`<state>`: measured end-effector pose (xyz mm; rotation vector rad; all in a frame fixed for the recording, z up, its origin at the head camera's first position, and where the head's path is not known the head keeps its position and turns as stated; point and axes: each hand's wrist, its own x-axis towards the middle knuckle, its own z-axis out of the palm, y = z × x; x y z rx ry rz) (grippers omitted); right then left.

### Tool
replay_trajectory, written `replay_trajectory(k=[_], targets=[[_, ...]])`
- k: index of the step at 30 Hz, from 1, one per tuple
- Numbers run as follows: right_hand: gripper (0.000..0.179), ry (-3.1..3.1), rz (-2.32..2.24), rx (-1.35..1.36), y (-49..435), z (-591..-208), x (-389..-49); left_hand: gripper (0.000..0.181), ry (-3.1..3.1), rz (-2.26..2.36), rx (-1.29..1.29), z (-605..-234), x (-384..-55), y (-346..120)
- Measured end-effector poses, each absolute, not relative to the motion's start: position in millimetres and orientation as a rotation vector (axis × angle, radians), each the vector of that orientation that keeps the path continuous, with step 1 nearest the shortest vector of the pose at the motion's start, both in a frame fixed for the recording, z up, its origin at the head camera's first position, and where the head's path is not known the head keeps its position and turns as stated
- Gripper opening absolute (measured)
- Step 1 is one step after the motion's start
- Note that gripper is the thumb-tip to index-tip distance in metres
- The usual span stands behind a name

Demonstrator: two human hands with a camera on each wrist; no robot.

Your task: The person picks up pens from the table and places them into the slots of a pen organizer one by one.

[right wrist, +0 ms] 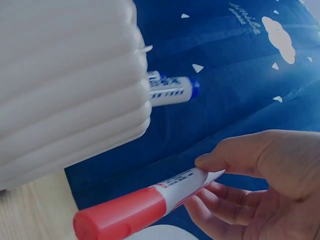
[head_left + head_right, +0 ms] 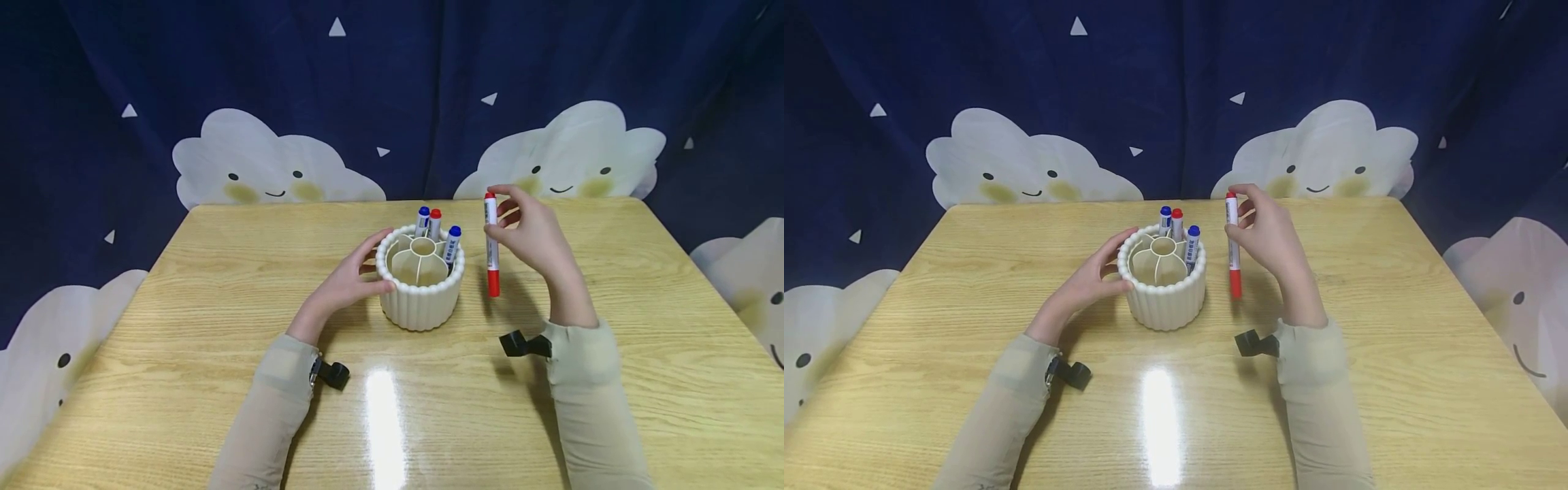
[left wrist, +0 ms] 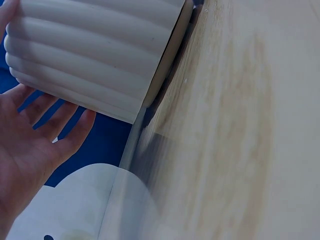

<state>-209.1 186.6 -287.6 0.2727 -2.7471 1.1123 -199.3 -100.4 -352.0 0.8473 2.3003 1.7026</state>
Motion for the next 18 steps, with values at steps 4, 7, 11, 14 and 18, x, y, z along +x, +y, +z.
replay_trajectory(k=[4, 7, 11, 14, 18], targets=[[0.054, -2.663, 1.142, 0.291, 185, -283, -204, 0.084, 2.3, 1.7, 0.846, -352, -199, -100], [0.054, -2.6, 1.157, 0.301, 185, -281, -201, 0.084, 2.298, 1.702, 0.841, -352, -199, -100], [0.052, -2.535, 1.169, 0.306, 184, -279, -198, 0.084, 2.295, 1.703, 0.844, -352, -199, -100], [0.052, -2.472, 1.194, 0.32, 183, -276, -195, 0.084, 2.296, 1.702, 0.847, -353, -200, -100], [0.052, -2.377, 1.266, 0.346, 181, -272, -191, 0.085, 2.297, 1.703, 0.847, -353, -200, -100]])
